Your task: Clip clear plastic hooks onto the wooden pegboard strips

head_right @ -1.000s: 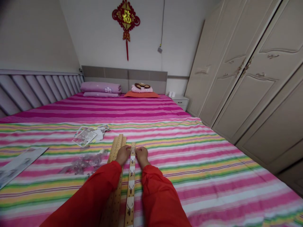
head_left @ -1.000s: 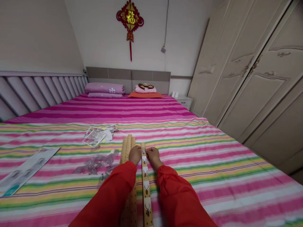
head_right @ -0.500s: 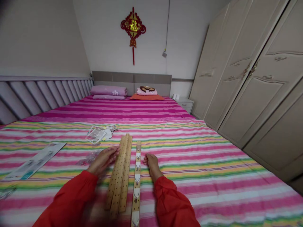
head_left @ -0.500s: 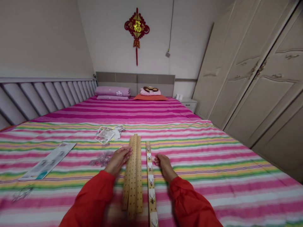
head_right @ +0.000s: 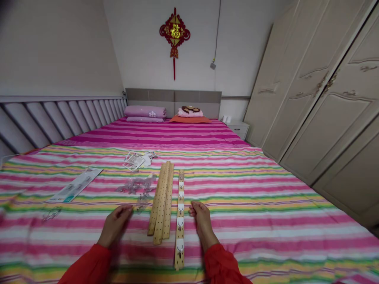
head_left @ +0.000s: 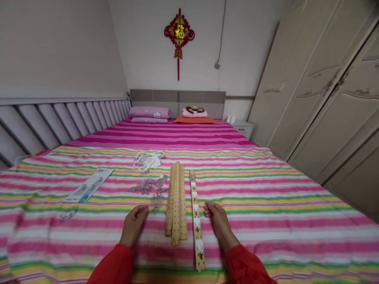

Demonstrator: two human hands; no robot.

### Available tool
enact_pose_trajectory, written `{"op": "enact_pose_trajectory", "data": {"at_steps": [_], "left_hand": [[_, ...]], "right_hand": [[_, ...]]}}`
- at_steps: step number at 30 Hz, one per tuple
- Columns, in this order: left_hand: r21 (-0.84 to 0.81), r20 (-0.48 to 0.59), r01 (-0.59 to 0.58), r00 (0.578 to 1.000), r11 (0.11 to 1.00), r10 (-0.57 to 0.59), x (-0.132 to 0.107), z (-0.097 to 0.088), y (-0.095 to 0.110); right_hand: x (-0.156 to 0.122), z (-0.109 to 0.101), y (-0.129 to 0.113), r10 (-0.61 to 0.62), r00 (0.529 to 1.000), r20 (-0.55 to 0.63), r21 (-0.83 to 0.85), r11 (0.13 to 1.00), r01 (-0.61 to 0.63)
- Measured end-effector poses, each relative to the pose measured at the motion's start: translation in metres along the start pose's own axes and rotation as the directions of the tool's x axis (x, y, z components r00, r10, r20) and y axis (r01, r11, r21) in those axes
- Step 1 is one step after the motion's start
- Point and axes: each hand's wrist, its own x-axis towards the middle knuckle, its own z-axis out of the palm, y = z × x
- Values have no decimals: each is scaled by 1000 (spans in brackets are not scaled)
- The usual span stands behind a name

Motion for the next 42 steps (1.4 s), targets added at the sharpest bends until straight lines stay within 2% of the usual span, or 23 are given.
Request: {"op": "enact_pose_trajectory", "data": {"at_steps": [2,5,7,9,10,12,14,15,17,19,23,27,30,33,35,38,42], "left_hand": [[160,31,-122,992,980,118,-2,7,4],[351,26,-250,966,902,257,-1,15,5],[423,41,-305,947,853,318,1,18,5],[434,43,-309,945,846,323,2,18,5],[409,37,-283,955,868,294,1,18,6],[292,32,-162,987,943,159,-1,15,10],[100,43,54,997,994,-59,-4,11,17],[-11,58,179,982,984,-179,-7,9,21],[-218,109,384,923,897,-369,-13,5,31],[-354,189,483,875,801,-445,-20,4,42],[-422,276,511,859,749,-430,-36,13,63],[-393,335,518,850,759,-407,-51,32,77],[-360,410,500,843,788,-347,-61,47,83],[-308,470,480,827,821,-307,-71,60,88],[-280,495,471,818,837,-294,-77,67,90],[-242,514,466,805,851,-295,-83,75,90],[-192,524,472,791,860,-317,-84,79,89]], "right_hand": [[-4,-1,0,-5,1000,8,-1,1000,5],[-8,-3,0,2,1000,21,4,1000,-2],[-10,-5,0,10,999,33,13,1000,-10],[-13,-6,-1,24,999,48,24,999,-25],[-14,-6,-2,33,998,53,30,999,-35],[-16,-6,-3,48,997,57,40,998,-50],[-19,-5,-5,49,997,52,42,998,-51],[-21,-5,-6,48,998,48,38,998,-49],[-24,-3,-7,47,998,38,25,999,-48],[-28,0,-9,48,998,29,7,999,-49],[-41,10,-16,1,997,75,-46,999,3],[-63,27,-32,-51,970,239,-142,986,87],[-80,42,-44,-179,923,339,-233,935,267],[-91,53,-51,-334,850,407,-300,830,470],[-95,57,-52,-394,803,448,-324,765,557],[-96,58,-53,-427,773,469,-344,718,605],[-94,55,-52,-428,767,477,-370,694,618]]}}
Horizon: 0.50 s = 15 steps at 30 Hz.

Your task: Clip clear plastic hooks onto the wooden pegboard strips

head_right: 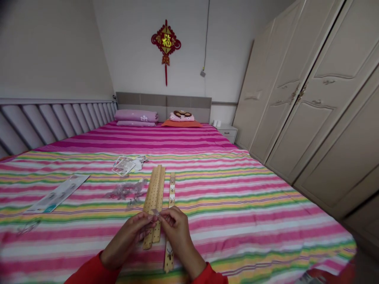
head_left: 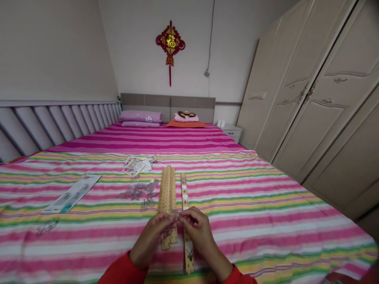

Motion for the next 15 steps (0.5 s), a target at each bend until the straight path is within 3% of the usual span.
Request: {"op": "enact_pose_trajectory", "data": {"at_steps": [8,15], "left_hand": [[66,59,-21,998,998,17,12,2,3],[260,-34,-259,960,930,277,38,-1,-10]], "right_hand": [[4,-3,13,206,979,-5,158,966,-202],[9,-5,22,348,936,55,316,883,-347]]}}
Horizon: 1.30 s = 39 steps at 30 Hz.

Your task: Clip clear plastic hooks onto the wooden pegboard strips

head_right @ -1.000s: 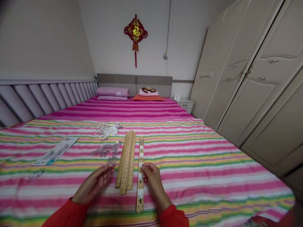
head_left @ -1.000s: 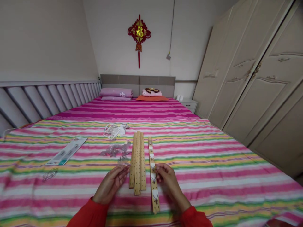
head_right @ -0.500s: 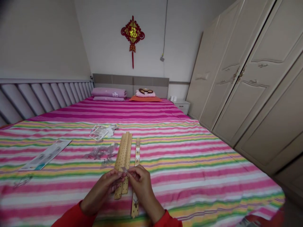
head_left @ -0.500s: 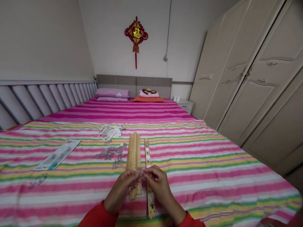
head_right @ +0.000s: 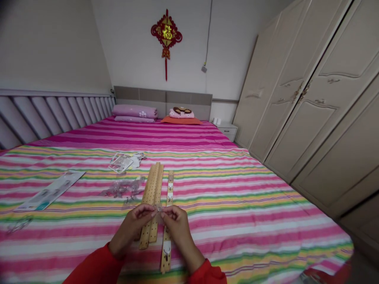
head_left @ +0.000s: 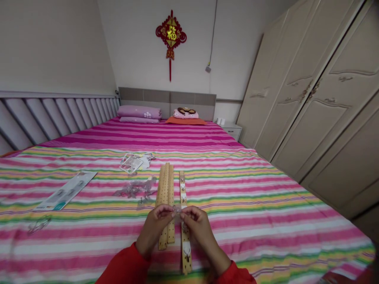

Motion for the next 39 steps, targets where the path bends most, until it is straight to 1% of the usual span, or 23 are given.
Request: {"op": "enact_pose_trajectory", "data": {"at_steps": [3,6,9,13,15,20,22,23,25,26,28,30,32,34,37,39], "left_hand": [[4,-28,21,999,1000,-21,5,1,-3],[26,-59,48,997,998,-47,8,2,-4],[62,-20,37,999,997,-36,10,1,-5],[165,108,-45,994,985,27,10,0,-6],[225,144,-82,988,971,50,9,0,-5],[381,126,-237,971,894,204,5,3,6],[416,108,-276,961,867,254,5,3,9],[413,90,-279,960,867,267,6,3,10],[353,39,-241,969,904,243,7,3,9],[294,14,-196,980,936,200,7,3,7],[132,-16,-67,997,989,69,6,3,3],[-64,-27,60,998,996,-62,4,5,0],[-256,-17,145,988,956,-155,1,9,-3],[-410,16,197,978,890,-209,-1,14,-5],[-548,67,237,968,803,-240,-2,21,-7],[-602,50,238,964,762,-261,-1,25,-7]], "right_hand": [[4,-2,4,49,999,10,36,998,-50],[8,-5,7,96,995,35,37,995,-97],[12,-9,7,103,993,59,7,995,-104],[17,-12,1,78,993,91,-37,996,-75],[19,-12,-2,56,993,107,-65,997,-49],[21,-12,-5,-47,990,131,-184,980,71],[21,-12,-6,-74,988,133,-219,970,102],[22,-12,-6,-75,988,132,-217,971,103],[22,-12,-9,-65,992,113,-179,980,84],[22,-12,-10,-61,994,90,-147,986,74],[23,-13,-13,-64,998,29,-79,995,66],[23,-13,-15,-64,998,-23,-28,998,63],[22,-12,-16,-49,998,-45,-6,999,49],[19,-9,-17,-25,999,-47,17,1000,25],[15,-4,-19,-10,999,-51,100,995,16],[13,-2,-20,-2,998,-58,135,991,10]]}}
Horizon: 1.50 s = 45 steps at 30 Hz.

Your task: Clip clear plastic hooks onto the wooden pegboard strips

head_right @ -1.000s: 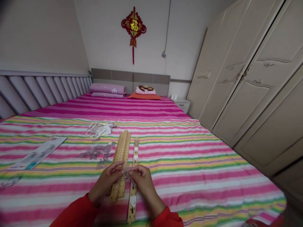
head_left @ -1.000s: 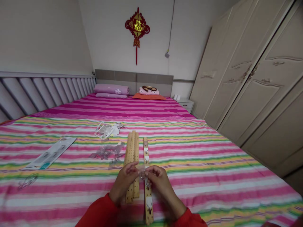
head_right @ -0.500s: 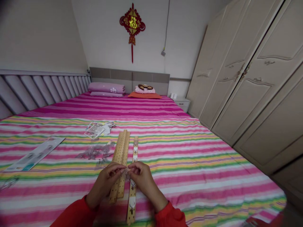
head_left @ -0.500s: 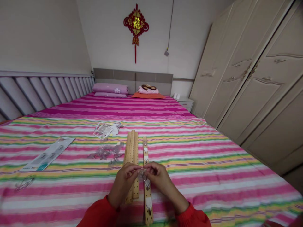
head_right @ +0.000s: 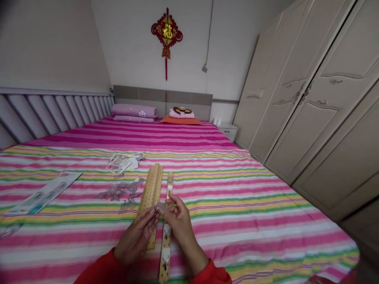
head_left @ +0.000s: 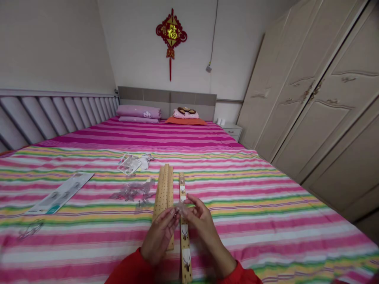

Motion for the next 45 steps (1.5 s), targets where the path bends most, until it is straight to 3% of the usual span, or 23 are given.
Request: {"op": "enact_pose_trajectory", "data": {"at_steps": [3,6,10,13,16,22,34,39,45], "left_hand": [[-42,-48,-8,999,999,6,1,5,-4],[-10,17,-30,999,999,30,2,5,-7],[234,48,-73,997,969,63,10,0,-5],[475,69,-181,983,861,169,21,0,5],[563,116,-217,976,798,183,36,5,16],[540,90,-169,986,825,142,86,17,35],[615,77,-293,946,732,314,207,36,48],[703,76,-314,925,638,372,235,34,42],[830,64,-307,882,466,466,251,29,39]], "right_hand": [[0,1,0,31,999,9,-5,999,-31],[3,-1,2,30,1000,7,0,1000,-30],[13,-4,6,38,999,-19,-26,999,-38],[25,-8,10,57,998,3,-71,996,-56],[40,-11,15,58,998,31,-97,994,-55],[88,-11,22,97,994,-48,-11,995,-98],[201,-14,44,26,989,-147,-24,999,-30],[222,-20,61,28,986,-167,-33,999,-34],[234,-23,81,13,983,-184,-49,999,-22]]}}
